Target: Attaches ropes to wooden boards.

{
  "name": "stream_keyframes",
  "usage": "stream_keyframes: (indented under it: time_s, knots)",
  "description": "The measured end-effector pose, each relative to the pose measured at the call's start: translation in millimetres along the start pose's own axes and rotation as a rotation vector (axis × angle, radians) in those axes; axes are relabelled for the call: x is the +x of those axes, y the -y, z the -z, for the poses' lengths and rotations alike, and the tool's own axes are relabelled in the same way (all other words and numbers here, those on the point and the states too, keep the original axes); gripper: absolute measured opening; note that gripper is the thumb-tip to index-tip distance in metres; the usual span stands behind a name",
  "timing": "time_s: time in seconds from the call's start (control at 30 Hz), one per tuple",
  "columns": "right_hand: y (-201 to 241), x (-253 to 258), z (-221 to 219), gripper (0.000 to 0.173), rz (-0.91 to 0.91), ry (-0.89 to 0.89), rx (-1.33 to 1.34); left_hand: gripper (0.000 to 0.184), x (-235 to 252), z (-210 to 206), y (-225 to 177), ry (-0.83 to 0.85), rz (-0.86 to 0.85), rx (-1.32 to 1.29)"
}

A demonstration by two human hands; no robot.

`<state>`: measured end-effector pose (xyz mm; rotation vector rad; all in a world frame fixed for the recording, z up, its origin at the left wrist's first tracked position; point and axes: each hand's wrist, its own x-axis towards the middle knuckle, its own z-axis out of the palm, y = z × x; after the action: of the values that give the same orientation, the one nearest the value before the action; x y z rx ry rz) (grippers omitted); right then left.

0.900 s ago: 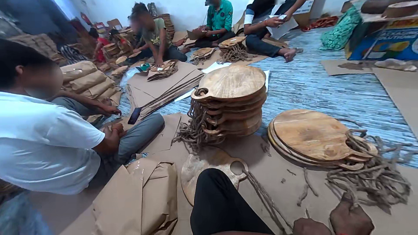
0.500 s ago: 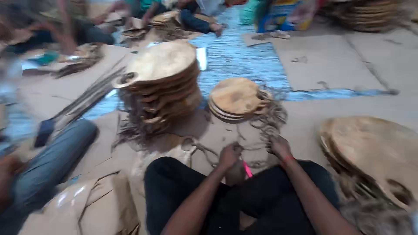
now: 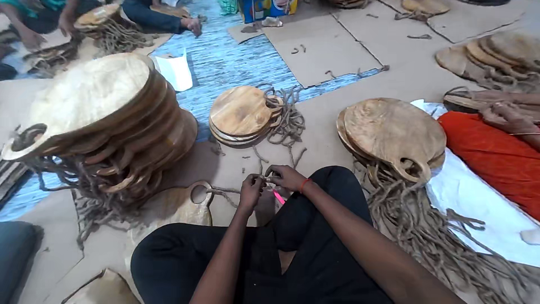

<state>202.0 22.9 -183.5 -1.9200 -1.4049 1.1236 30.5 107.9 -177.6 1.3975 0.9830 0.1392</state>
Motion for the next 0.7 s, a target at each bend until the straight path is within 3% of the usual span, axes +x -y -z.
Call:
stream_keyframes:
  time_s: [0.1,0.23,0.7]
  knots:
    - [-2.3,3.1,-0.1,0.022,-0.050,-0.014,-0.044,0.027,5.8,-4.1,9.4,-0.014,0.067,-0.008]
    - [-7.3,10.1,-6.4,0.022,-0.148,0.102,-0.179,0.026,16.8,-12.5,35.8,-0.002,0.124,0.053]
    - [-11.3,26.2,-14.8,0.019,-0.351,0.078,-0.223,0.024,25.7,-20.2,43.5,-0.058,0.074,0.391]
